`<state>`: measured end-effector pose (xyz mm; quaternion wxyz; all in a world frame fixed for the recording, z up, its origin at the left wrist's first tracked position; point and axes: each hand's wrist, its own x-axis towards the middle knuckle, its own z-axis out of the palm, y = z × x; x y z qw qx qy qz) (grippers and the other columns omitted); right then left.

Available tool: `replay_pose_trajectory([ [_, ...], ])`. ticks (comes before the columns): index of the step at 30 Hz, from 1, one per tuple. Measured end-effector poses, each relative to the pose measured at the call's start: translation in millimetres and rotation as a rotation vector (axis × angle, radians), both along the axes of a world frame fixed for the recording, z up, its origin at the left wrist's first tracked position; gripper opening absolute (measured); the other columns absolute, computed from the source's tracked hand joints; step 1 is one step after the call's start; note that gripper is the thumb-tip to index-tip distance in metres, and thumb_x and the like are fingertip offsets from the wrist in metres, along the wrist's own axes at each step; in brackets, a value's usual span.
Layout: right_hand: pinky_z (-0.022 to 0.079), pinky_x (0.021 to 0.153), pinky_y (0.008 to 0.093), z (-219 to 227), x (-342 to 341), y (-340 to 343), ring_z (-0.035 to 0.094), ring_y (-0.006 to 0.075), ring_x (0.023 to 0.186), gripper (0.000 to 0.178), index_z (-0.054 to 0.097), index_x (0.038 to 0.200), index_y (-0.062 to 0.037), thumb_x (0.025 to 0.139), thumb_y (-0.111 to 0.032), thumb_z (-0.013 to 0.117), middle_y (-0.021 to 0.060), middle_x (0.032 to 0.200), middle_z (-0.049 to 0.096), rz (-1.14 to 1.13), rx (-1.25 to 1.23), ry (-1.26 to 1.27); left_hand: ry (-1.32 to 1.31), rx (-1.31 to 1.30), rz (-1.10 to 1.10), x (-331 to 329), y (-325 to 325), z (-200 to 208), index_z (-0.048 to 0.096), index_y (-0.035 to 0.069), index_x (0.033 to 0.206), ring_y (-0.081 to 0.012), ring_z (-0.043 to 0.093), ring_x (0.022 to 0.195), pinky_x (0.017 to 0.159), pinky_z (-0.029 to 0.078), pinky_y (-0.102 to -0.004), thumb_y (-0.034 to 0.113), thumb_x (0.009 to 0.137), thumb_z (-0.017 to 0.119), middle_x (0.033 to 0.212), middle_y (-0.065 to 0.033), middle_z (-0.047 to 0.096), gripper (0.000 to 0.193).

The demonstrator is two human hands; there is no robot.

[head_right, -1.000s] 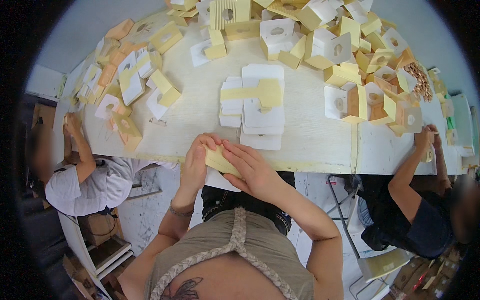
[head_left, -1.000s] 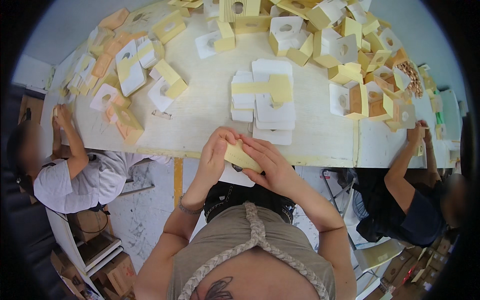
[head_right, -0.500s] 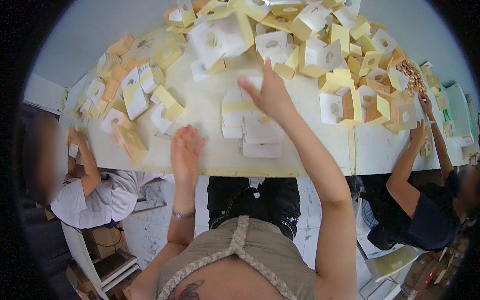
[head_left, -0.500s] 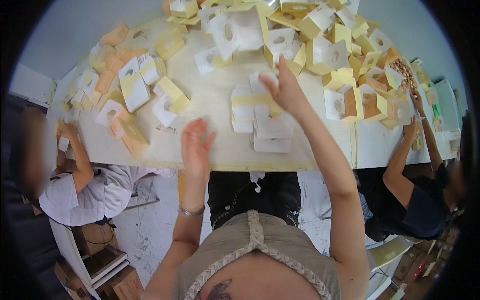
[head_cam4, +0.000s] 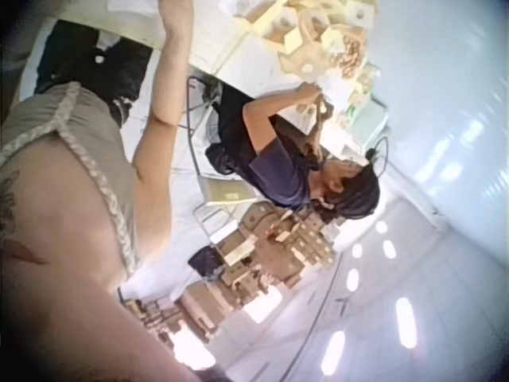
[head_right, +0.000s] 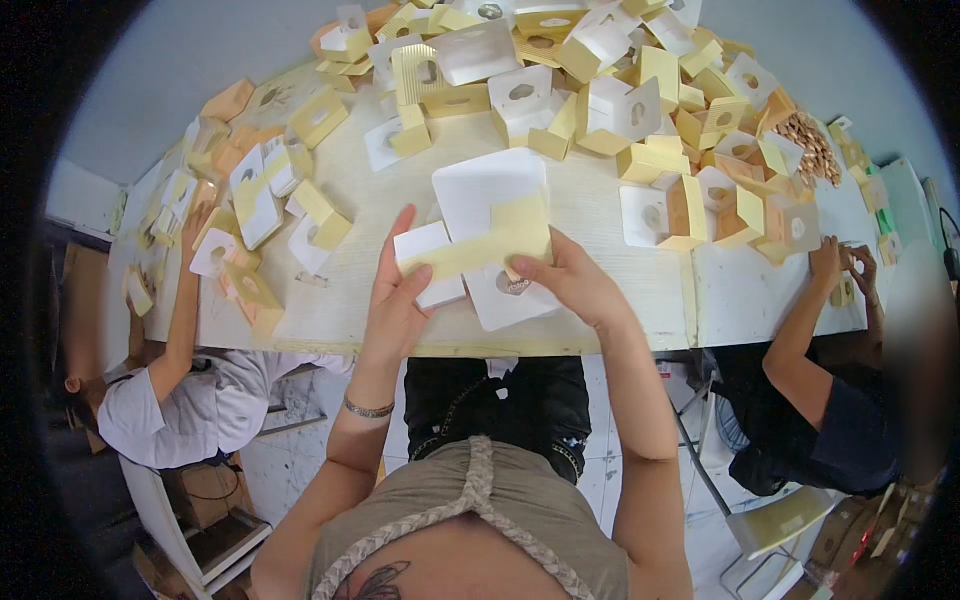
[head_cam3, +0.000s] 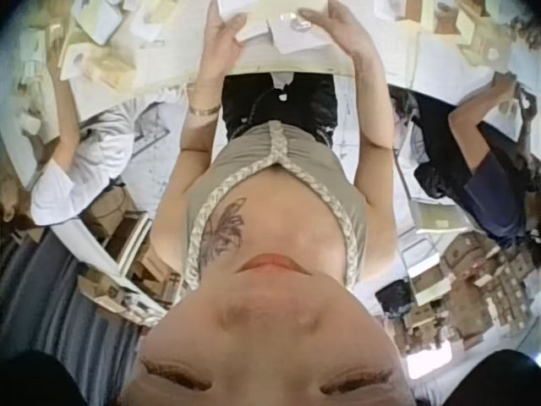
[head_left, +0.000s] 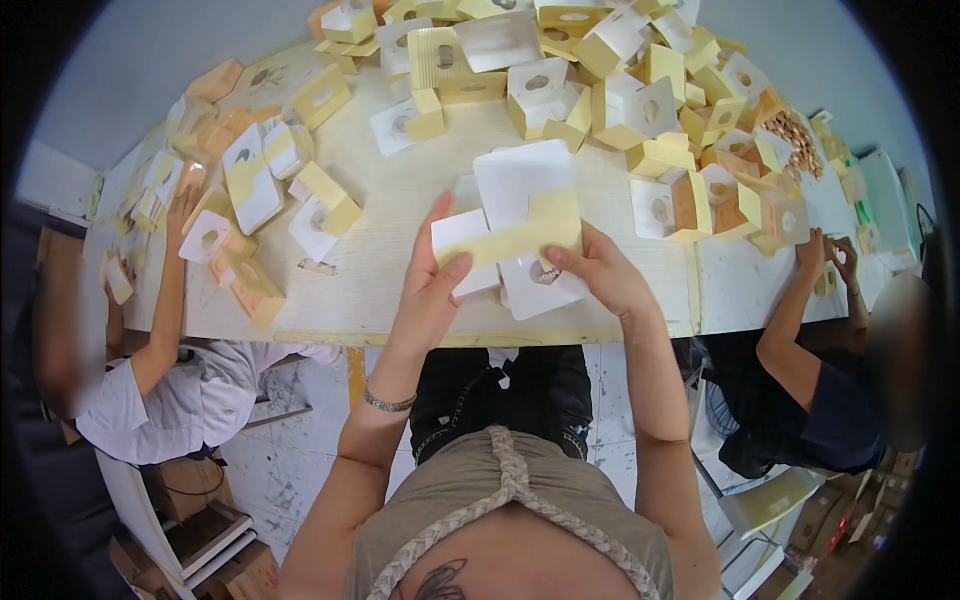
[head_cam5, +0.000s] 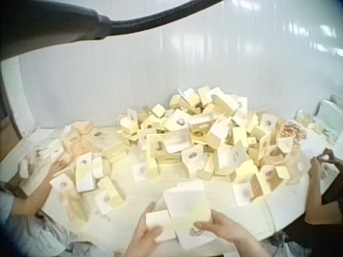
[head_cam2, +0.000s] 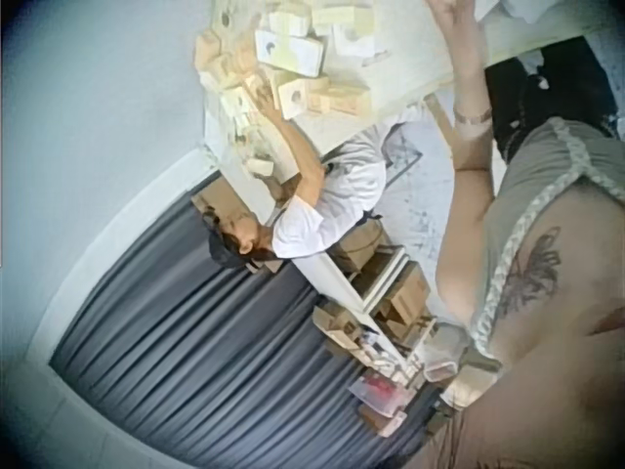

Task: The person folds and assembles small yellow paper boxes at a table. They pick up flat pieces, fold them into box shapes, and place the finished boxes on the table. Two other people are also assembling boxes at the same table.

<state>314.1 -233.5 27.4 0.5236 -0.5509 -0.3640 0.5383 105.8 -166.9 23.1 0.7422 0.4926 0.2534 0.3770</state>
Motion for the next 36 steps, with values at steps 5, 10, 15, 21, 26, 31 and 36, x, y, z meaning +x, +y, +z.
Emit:
replay_pose_trajectory([
  [5, 0.046, 0.082, 0.0275, -0.6, -34.5, 0.4, 0.056, 0.0147, 0.096, 0.058, 0.042, 0.123, 0.0019, 0.077, -0.017, 0.073, 0.0089, 0.106, 0.059, -0.322, 0.179, -0.099, 0.429, 0.733, -0.278, -13.1, -23.5, 25.7, 0.027, 0.003, 0.141, -0.0186, 0.035, 0.129, 0.104, 0.029, -0.0323, 0.0, 0.085, 0.051, 0.139, -0.0122, 0.037, 0.062],
  [10, 0.035, 0.098, 0.0311, -1.7, -58.4, -13.0, 0.047, 0.0218, 0.116, 0.054, 0.033, 0.134, 0.0038, 0.09, -0.019, 0.054, 0.0185, 0.127, 0.047, -0.243, 0.176, -0.129, 0.2, 0.423, -0.262, -19.1, -38.4, 32.8, 0.029, 0.002, 0.139, -0.0215, 0.035, 0.128, 0.102, 0.033, -0.0349, 0.007, 0.077, 0.064, 0.139, -0.0133, 0.035, 0.072],
  [15, 0.025, 0.105, 0.0316, 17.7, -66.1, -40.6, 0.031, 0.0269, 0.132, 0.063, 0.014, 0.144, 0.0025, 0.094, -0.021, 0.044, 0.0206, 0.143, 0.032, -0.088, 0.409, -0.181, 0.108, 0.168, 0.04, -16.2, -25.2, 19.8, 0.024, 0.002, 0.141, -0.0195, 0.044, 0.119, 0.098, 0.039, -0.0318, 0.009, 0.074, 0.072, 0.135, -0.0115, 0.038, 0.083],
  [21, 0.032, 0.101, 0.0387, -11.5, -61.2, -37.8, 0.043, 0.0278, 0.121, 0.03, 0.057, 0.116, -0.0015, 0.091, -0.017, 0.05, 0.0188, 0.134, 0.039, -0.054, 0.51, -0.275, 0.139, 0.309, -0.051, -28.7, -23.2, -2.2, 0.046, 0.002, 0.124, -0.0152, 0.05, 0.106, 0.09, 0.041, -0.028, 0.012, 0.078, 0.073, 0.117, -0.0074, 0.047, 0.054],
  [26, 0.038, 0.094, 0.033, -15.0, -66.7, -33.5, 0.049, 0.0222, 0.11, 0.026, 0.058, 0.111, -0.0007, 0.086, -0.006, 0.058, 0.014, 0.118, 0.05, -0.232, 0.478, -0.109, 0.187, 0.232, -0.073, -26.0, -27.0, -8.5, 0.055, 0.001, 0.104, -0.0126, 0.051, 0.096, 0.084, 0.044, -0.0262, 0.014, 0.078, 0.073, 0.102, -0.0063, 0.05, 0.034],
  [31, 0.039, 0.09, 0.0267, -9.1, -57.9, -25.7, 0.051, 0.0143, 0.102, 0.021, 0.059, 0.105, -0.0014, 0.084, -0.005, 0.061, 0.0071, 0.106, 0.056, -0.079, 0.433, -0.166, 0.179, 0.227, 0.014, -21.4, -27.3, 1.9, 0.053, 0.001, 0.104, -0.015, 0.051, 0.103, 0.087, 0.044, -0.0281, 0.017, 0.077, 0.075, 0.115, -0.0103, 0.051, 0.038],
  [36, 0.042, 0.089, 0.0265, 28.6, -47.1, -12.6, 0.053, 0.0126, 0.102, 0.017, 0.064, 0.097, -0.0009, 0.086, -0.014, 0.063, 0.0067, 0.109, 0.061, 0.186, 0.079, 0.262, 0.072, 0.322, -0.005, -26.3, -29.7, -6.0, 0.042, 0.005, 0.109, -0.0196, 0.05, 0.11, 0.09, 0.044, -0.0316, 0.021, 0.073, 0.078, 0.124, -0.0143, 0.048, 0.053],
])
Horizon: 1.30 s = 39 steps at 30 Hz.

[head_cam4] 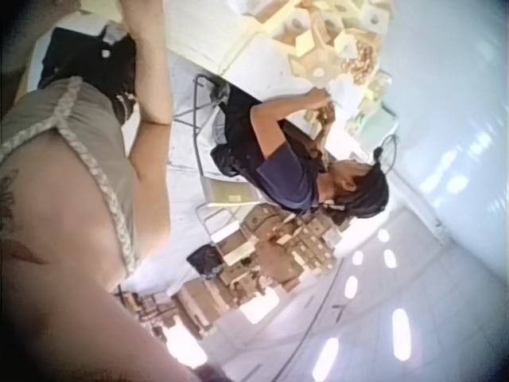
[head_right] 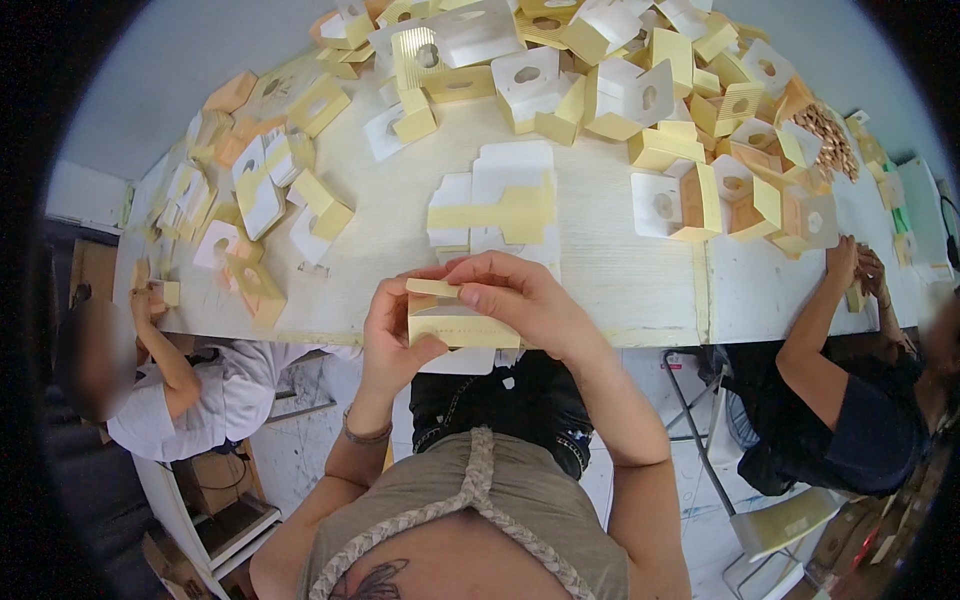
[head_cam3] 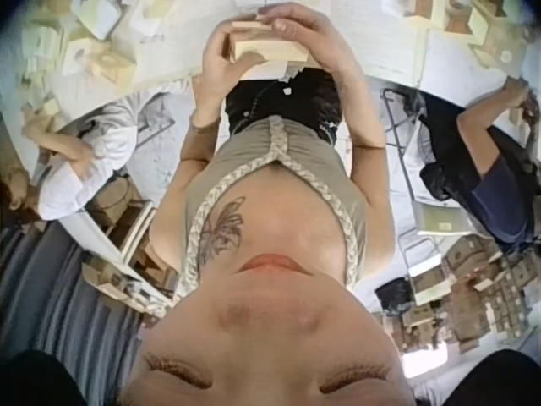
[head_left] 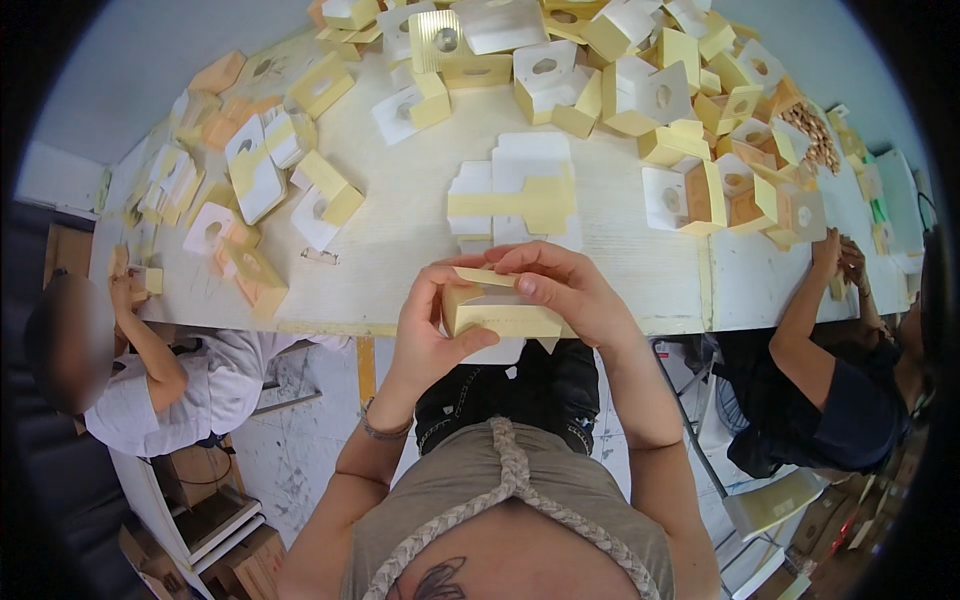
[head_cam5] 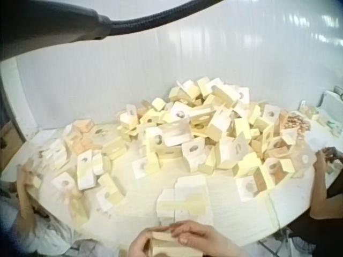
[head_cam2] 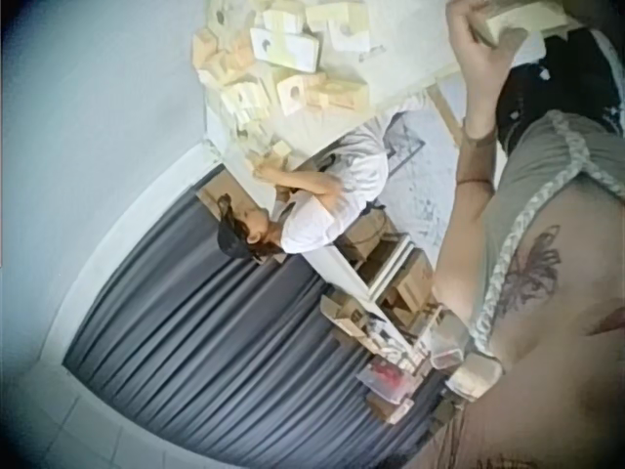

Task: The person folds and assembles small yellow paper boxes at a table. They pick up flat pieces, fold them into box shapes, and place the finished boxes on the table. Two other people are also assembling boxes at the same table.

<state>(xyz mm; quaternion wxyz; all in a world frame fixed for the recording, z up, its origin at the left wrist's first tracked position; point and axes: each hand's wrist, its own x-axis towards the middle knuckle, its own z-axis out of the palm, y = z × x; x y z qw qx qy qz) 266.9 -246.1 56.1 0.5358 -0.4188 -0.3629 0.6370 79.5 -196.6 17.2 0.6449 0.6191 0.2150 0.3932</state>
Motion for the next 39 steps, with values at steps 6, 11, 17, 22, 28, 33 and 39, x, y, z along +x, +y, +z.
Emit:
replay_pose_trajectory([
  [6, 0.048, 0.082, 0.0255, 8.0, 1.1, -1.6, 0.06, 0.0137, 0.093, 0.024, 0.066, 0.1, 0.0001, 0.077, -0.003, 0.07, 0.0105, 0.106, 0.064, -0.028, -0.1, -0.247, -0.184, -0.136, 0.001, -1.7, -5.3, 6.0, 0.037, 0.006, 0.115, -0.0221, 0.05, 0.112, 0.091, 0.044, -0.0338, 0.024, 0.07, 0.081, 0.124, -0.0158, 0.048, 0.066],
  [11, 0.049, 0.083, 0.0268, -0.2, -1.2, -7.3, 0.06, 0.0162, 0.098, 0.019, 0.068, 0.099, -0.0009, 0.079, 0.0, 0.067, 0.0148, 0.112, 0.062, -0.04, 0.002, -0.173, -0.072, -0.037, 0.045, -0.8, -3.5, 3.2, 0.036, 0.004, 0.125, -0.0252, 0.051, 0.112, 0.09, 0.045, -0.0346, 0.033, 0.075, 0.076, 0.12, -0.0156, 0.051, 0.07],
  [17, 0.048, 0.085, 0.0292, -4.3, 3.2, -12.6, 0.06, 0.0199, 0.1, 0.02, 0.069, 0.098, -0.0015, 0.079, -0.001, 0.068, 0.0169, 0.114, 0.061, 0.005, -0.006, -0.147, -0.022, -0.002, -0.005, -7.2, -1.5, -2.9, 0.051, 0.004, 0.119, -0.019, 0.049, 0.109, 0.089, 0.042, -0.0298, 0.029, 0.08, 0.071, 0.115, -0.0092, 0.046, 0.051],
  [22, 0.047, 0.087, 0.0291, -4.6, 10.9, -12.0, 0.058, 0.02, 0.103, 0.02, 0.069, 0.099, -0.0017, 0.079, 0.0, 0.067, 0.0161, 0.114, 0.061, 0.103, 0.024, -0.108, -0.018, 0.09, -0.039, -8.7, -2.5, -2.7, 0.051, 0.006, 0.119, -0.0212, 0.049, 0.108, 0.091, 0.041, -0.0322, 0.027, 0.082, 0.068, 0.115, -0.0097, 0.045, 0.045],
  [28, 0.044, 0.092, 0.0316, -13.9, 5.1, -19.0, 0.054, 0.0232, 0.111, 0.025, 0.068, 0.104, -0.0035, 0.079, 0.001, 0.067, 0.0172, 0.121, 0.057, 0.07, 0.051, -0.191, 0.025, 0.077, -0.085, -13.3, 0.4, -4.4, 0.052, 0.006, 0.118, -0.0256, 0.046, 0.114, 0.094, 0.04, -0.0356, 0.024, 0.085, 0.064, 0.116, -0.011, 0.045, 0.04],
  [33, 0.045, 0.088, 0.0309, -10.5, -11.5, -16.9, 0.055, 0.0211, 0.11, 0.025, 0.065, 0.109, -0.0031, 0.084, -0.005, 0.063, 0.017, 0.125, 0.054, -0.03, 0.222, -0.342, 0.19, 0.201, -0.17, -8.8, 5.4, 17.7, 0.053, 0.005, 0.119, -0.0259, 0.042, 0.119, 0.095, 0.039, -0.0362, 0.024, 0.085, 0.063, 0.122, -0.0123, 0.044, 0.04],
  [39, 0.044, 0.088, 0.0297, -12.6, -7.5, -9.2, 0.055, 0.0204, 0.107, 0.023, 0.064, 0.109, -0.0023, 0.087, -0.007, 0.061, 0.0149, 0.121, 0.057, 0.114, 0.138, -0.248, 0.086, 0.018, -0.2, -15.9, 2.6, 3.9, 0.054, 0.003, 0.117, -0.0241, 0.042, 0.118, 0.097, 0.037, -0.0342, 0.022, 0.086, 0.061, 0.123, -0.0124, 0.043, 0.036],
])
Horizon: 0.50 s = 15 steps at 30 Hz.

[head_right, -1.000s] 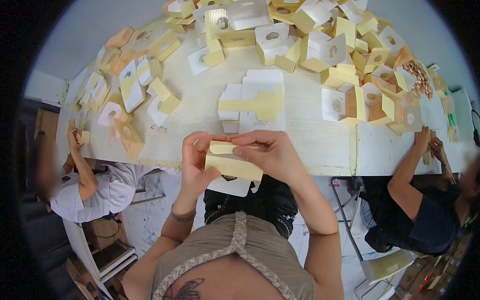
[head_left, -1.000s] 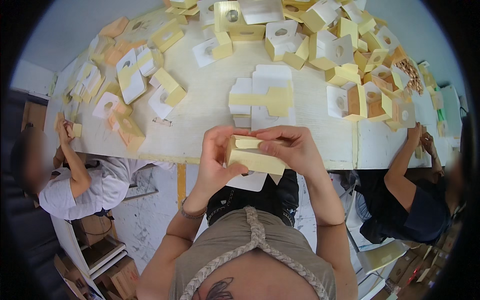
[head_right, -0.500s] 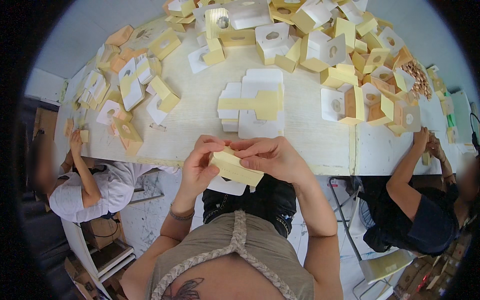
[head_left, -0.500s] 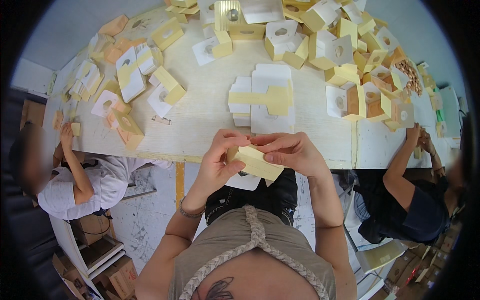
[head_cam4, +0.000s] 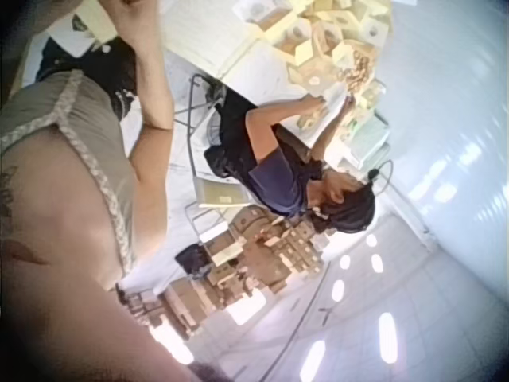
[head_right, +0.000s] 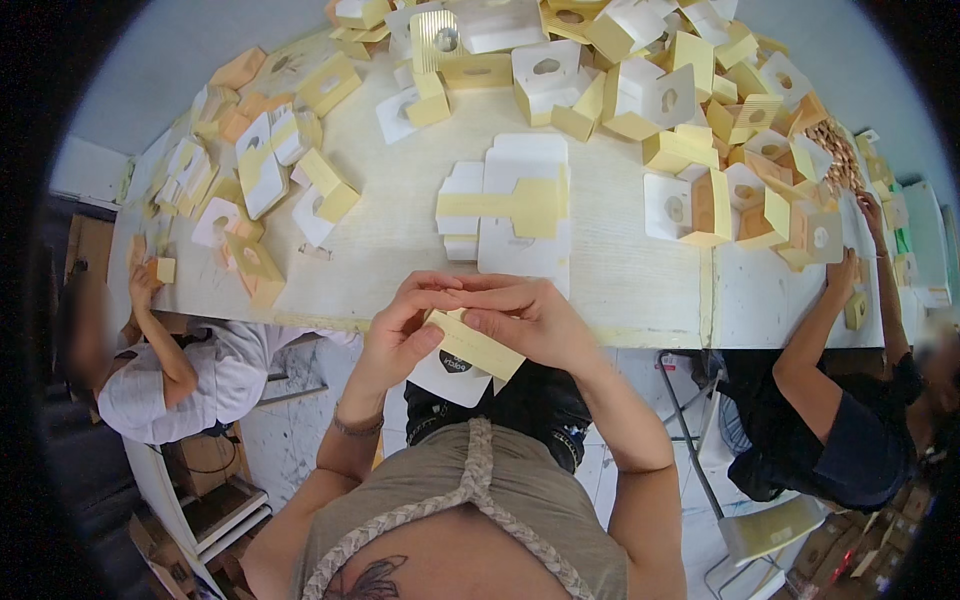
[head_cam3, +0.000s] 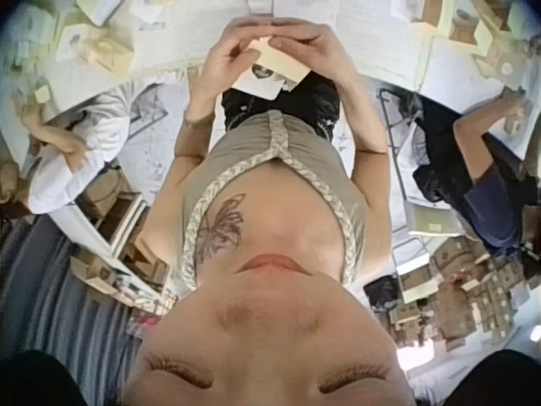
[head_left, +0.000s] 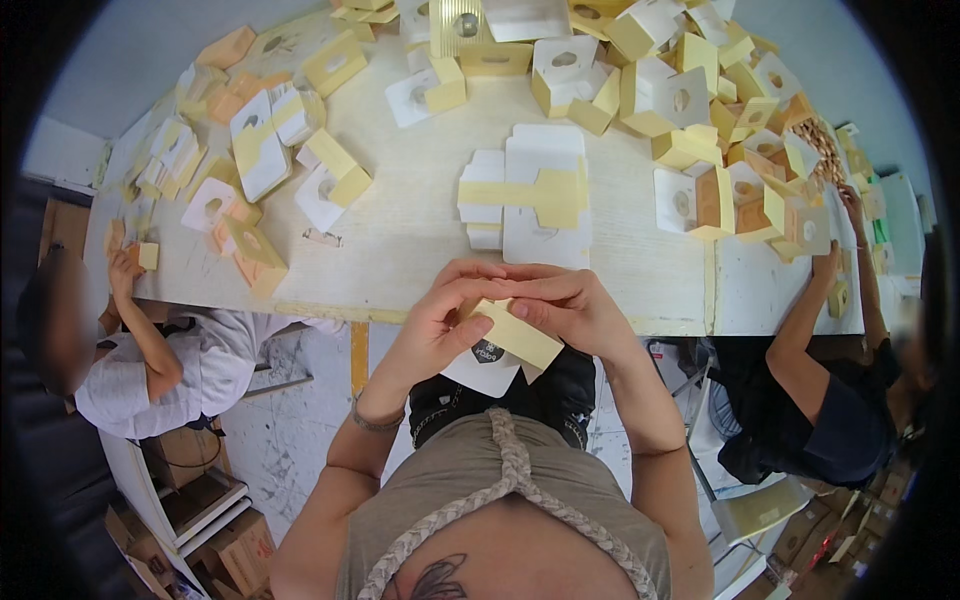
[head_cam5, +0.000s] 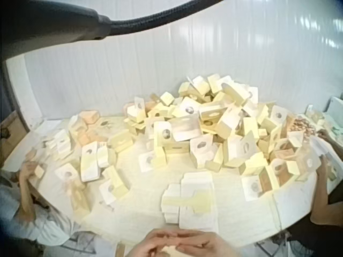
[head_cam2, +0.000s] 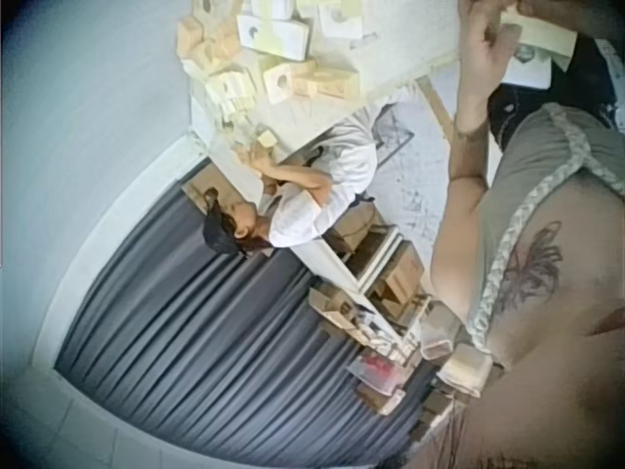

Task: The person folds and assembles small yellow paper boxes at a table. They pick up flat pieces, fold them into box shapes, and place the finished boxes on the table. Two other people are also assembling boxes at the same table.

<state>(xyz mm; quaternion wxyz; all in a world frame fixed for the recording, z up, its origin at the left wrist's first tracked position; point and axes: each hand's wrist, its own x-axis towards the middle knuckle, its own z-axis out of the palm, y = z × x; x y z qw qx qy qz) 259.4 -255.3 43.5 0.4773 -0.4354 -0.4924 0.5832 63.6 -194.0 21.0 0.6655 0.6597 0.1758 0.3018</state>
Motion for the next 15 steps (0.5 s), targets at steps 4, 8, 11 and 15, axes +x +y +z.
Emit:
replay_pose_trajectory([
  [4, 0.045, 0.085, 0.0286, -9.1, -7.6, 1.6, 0.057, 0.0178, 0.1, 0.023, 0.063, 0.108, 0.0, 0.086, -0.007, 0.062, 0.0129, 0.116, 0.059, -0.034, 0.076, -0.002, 0.057, 0.084, 0.058, 9.2, -3.6, 5.6, 0.051, 0.003, 0.117, -0.0233, 0.043, 0.118, 0.098, 0.036, -0.0345, 0.03, 0.087, 0.06, 0.124, -0.0125, 0.041, 0.041],
  [8, 0.044, 0.089, 0.0297, -12.3, -22.4, -1.7, 0.056, 0.0172, 0.103, 0.026, 0.06, 0.111, -0.0011, 0.086, -0.008, 0.062, 0.0124, 0.117, 0.058, -0.157, -0.01, -0.109, 0.111, 0.212, 0.121, 16.6, -2.1, 7.4, 0.049, 0.003, 0.116, -0.0234, 0.044, 0.116, 0.097, 0.036, -0.0352, 0.038, 0.087, 0.058, 0.12, -0.0124, 0.044, 0.046],
  [11, 0.04, 0.097, 0.0346, -17.4, -25.3, -1.5, 0.05, 0.0225, 0.116, 0.036, 0.058, 0.113, -0.0048, 0.08, -0.009, 0.069, 0.0137, 0.123, 0.054, -0.299, -0.147, 0.265, 0.089, 0.218, 0.159, 13.8, 3.6, 2.2, 0.05, 0.003, 0.111, -0.0232, 0.048, 0.111, 0.095, 0.038, -0.033, 0.026, 0.09, 0.056, 0.116, -0.0122, 0.049, 0.032],
  [15, 0.039, 0.098, 0.0368, -13.1, -20.7, -17.0, 0.05, 0.0276, 0.117, 0.055, 0.053, 0.115, -0.0047, 0.067, -0.011, 0.079, 0.0157, 0.127, 0.051, -0.352, 0.197, -0.313, -0.077, -0.054, 0.375, 10.3, 7.1, -17.3, 0.05, 0.002, 0.103, -0.0181, 0.048, 0.108, 0.094, 0.036, -0.0303, 0.025, 0.096, 0.045, 0.112, -0.0111, 0.051, 0.025],
])
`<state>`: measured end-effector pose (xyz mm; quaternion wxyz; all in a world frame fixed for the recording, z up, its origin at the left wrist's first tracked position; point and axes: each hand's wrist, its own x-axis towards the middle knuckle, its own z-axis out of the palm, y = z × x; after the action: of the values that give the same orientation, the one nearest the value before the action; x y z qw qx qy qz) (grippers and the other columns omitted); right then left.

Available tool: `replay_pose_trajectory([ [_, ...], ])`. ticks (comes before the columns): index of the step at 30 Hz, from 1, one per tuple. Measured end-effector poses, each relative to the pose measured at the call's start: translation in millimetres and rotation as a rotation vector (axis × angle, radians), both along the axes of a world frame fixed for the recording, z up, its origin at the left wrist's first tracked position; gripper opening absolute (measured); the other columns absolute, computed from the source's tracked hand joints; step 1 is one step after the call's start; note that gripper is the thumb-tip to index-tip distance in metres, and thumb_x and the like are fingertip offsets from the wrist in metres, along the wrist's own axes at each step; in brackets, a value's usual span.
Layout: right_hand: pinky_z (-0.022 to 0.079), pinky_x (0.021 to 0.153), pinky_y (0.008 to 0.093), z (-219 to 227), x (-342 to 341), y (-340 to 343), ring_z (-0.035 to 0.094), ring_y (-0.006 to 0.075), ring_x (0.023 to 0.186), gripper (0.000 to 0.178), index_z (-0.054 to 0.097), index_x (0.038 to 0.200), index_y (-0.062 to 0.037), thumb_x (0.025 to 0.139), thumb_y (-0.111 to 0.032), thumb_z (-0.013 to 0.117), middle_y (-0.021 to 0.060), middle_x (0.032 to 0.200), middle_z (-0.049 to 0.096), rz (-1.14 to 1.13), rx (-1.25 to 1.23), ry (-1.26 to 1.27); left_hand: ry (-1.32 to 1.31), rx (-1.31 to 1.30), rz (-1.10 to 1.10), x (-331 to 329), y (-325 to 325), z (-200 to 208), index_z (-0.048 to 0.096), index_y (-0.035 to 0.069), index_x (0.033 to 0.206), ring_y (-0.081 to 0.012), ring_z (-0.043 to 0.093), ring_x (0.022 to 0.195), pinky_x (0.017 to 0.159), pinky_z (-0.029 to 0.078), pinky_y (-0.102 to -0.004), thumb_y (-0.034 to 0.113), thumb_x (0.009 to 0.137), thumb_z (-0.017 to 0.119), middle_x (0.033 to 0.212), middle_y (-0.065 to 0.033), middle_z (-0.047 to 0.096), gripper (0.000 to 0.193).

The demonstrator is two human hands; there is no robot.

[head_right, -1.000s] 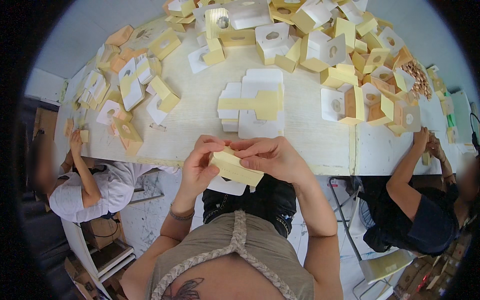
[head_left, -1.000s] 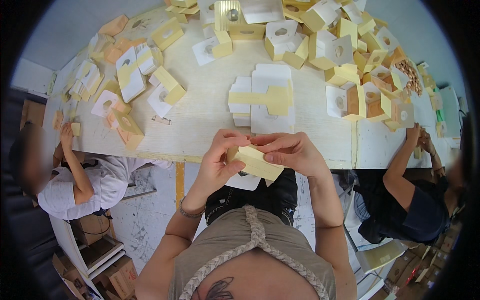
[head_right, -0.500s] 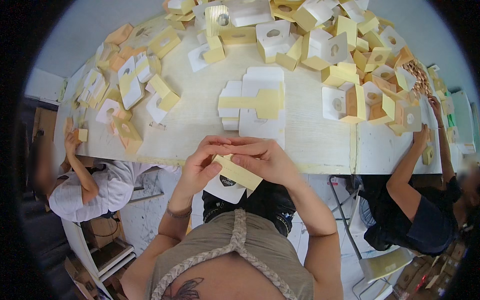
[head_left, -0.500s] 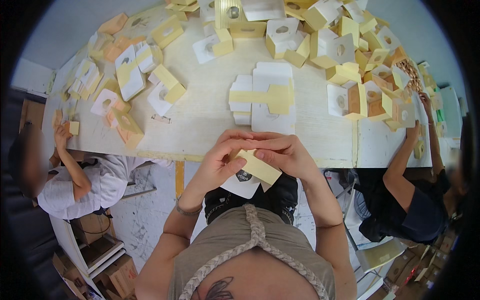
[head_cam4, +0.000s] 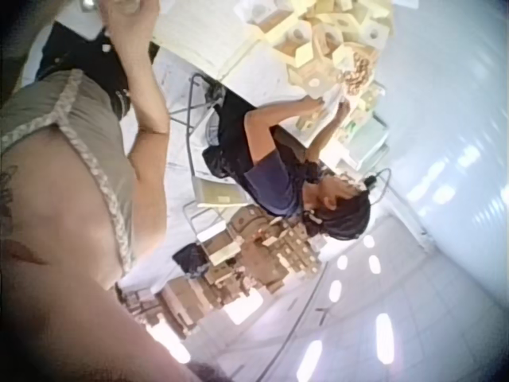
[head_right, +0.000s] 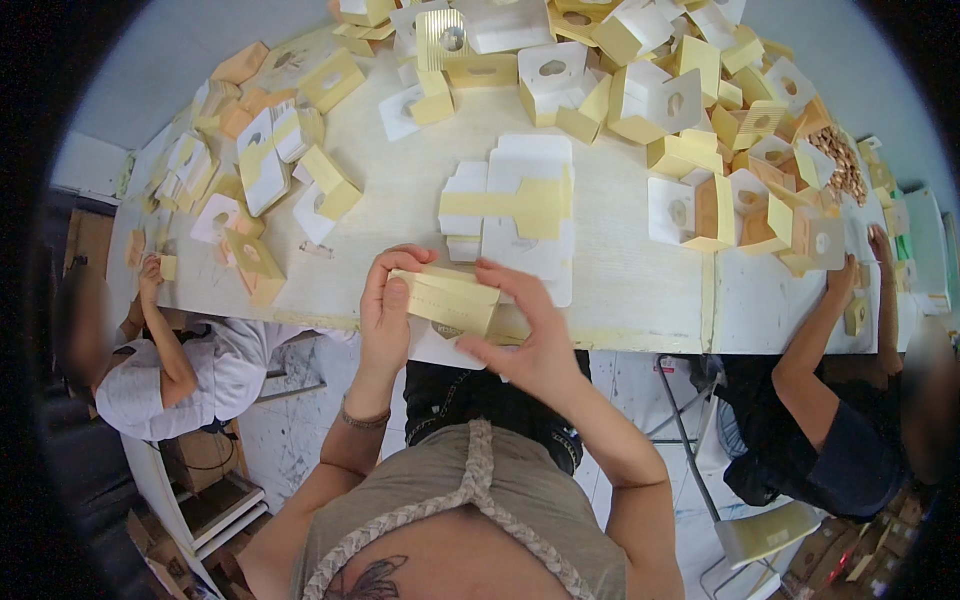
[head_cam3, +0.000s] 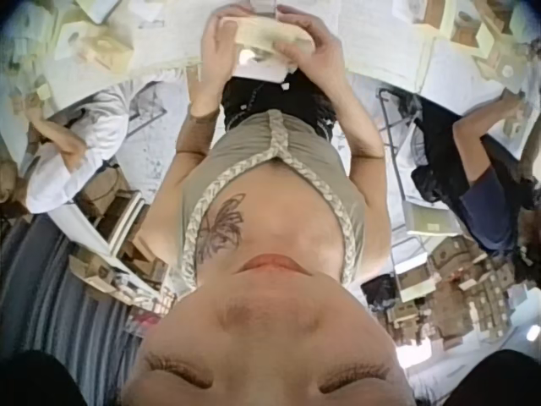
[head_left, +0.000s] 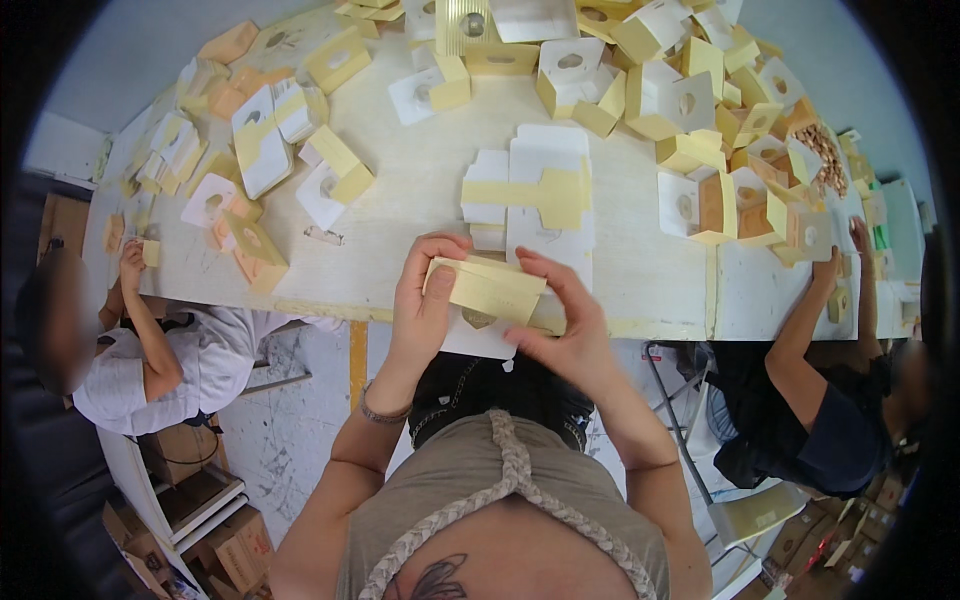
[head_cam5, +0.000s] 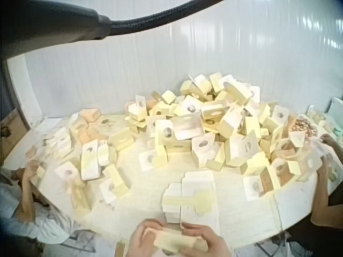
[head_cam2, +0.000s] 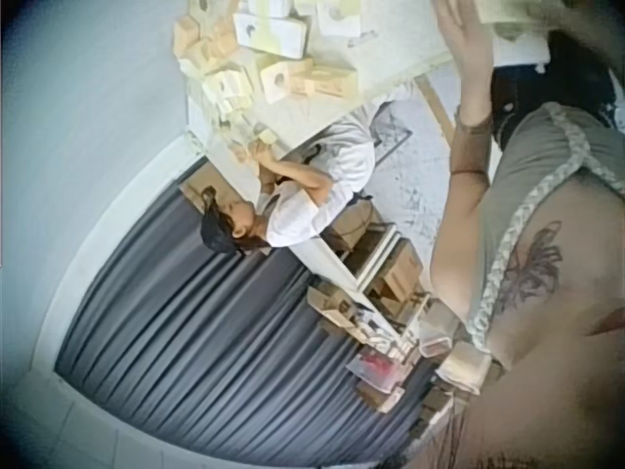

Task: The person folds and assembles small yellow paper boxes at a table. They pick up flat pieces, fold them into box shapes, and place the finished boxes on the table. Two other people are also assembling boxes at the same table.

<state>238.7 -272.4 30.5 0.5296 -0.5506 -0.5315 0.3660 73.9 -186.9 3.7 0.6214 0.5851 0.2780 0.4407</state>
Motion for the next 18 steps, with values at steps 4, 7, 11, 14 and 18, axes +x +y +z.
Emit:
replay_pose_trajectory([
  [4, 0.044, 0.092, 0.0378, -20.7, -6.7, -4.2, 0.053, 0.0312, 0.112, 0.059, 0.053, 0.114, -0.0056, 0.063, -0.013, 0.082, 0.0166, 0.124, 0.053, -0.087, 0.226, -0.109, -0.122, -0.083, -0.044, 7.2, -3.5, 2.4, 0.049, 0.002, 0.105, -0.0185, 0.046, 0.111, 0.096, 0.035, -0.0315, 0.029, 0.099, 0.035, 0.117, -0.0129, 0.05, 0.031],
  [7, 0.046, 0.088, 0.0388, -16.8, 2.3, -0.6, 0.055, 0.0326, 0.107, 0.055, 0.054, 0.112, -0.0051, 0.064, -0.012, 0.081, 0.0176, 0.119, 0.056, -0.04, 0.328, -0.258, -0.148, -0.17, -0.142, 1.7, -3.1, -0.3, 0.046, 0.005, 0.109, -0.024, 0.045, 0.117, 0.098, 0.036, -0.0374, 0.036, 0.098, 0.034, 0.122, -0.0151, 0.047, 0.035],
  [11, 0.045, 0.089, 0.0381, -2.2, 5.5, 1.7, 0.054, 0.0311, 0.108, 0.046, 0.053, 0.111, -0.0045, 0.07, -0.008, 0.075, 0.0176, 0.119, 0.055, 0.065, 0.24, -0.221, -0.135, -0.236, -0.167, -6.2, -8.5, 2.2, 0.045, 0.004, 0.113, -0.022, 0.043, 0.118, 0.102, 0.031, -0.0344, 0.025, 0.098, 0.038, 0.125, -0.0144, 0.046, 0.027],
  [14, 0.041, 0.093, 0.0349, -13.0, -7.1, -1.0, 0.049, 0.0256, 0.113, 0.041, 0.049, 0.114, -0.0045, 0.076, -0.001, 0.065, 0.0159, 0.123, 0.05, 0.055, 0.144, 0.169, 0.02, 0.012, -0.188, -4.3, -7.3, 7.6, 0.043, 0.005, 0.115, -0.0238, 0.04, 0.121, 0.103, 0.03, -0.0354, 0.016, 0.094, 0.046, 0.128, -0.0153, 0.042, 0.024],
  [18, 0.035, 0.097, 0.0316, -21.3, -11.1, -1.8, 0.042, 0.0189, 0.116, 0.026, 0.044, 0.114, -0.0046, 0.088, -0.003, 0.046, 0.0134, 0.126, 0.044, 0.057, 0.124, 0.319, 0.079, 0.147, -0.227, -8.7, -4.7, 2.2, 0.041, 0.005, 0.117, -0.0263, 0.034, 0.124, 0.103, 0.028, -0.0374, 0.011, 0.09, 0.05, 0.13, -0.0173, 0.037, 0.029],
])
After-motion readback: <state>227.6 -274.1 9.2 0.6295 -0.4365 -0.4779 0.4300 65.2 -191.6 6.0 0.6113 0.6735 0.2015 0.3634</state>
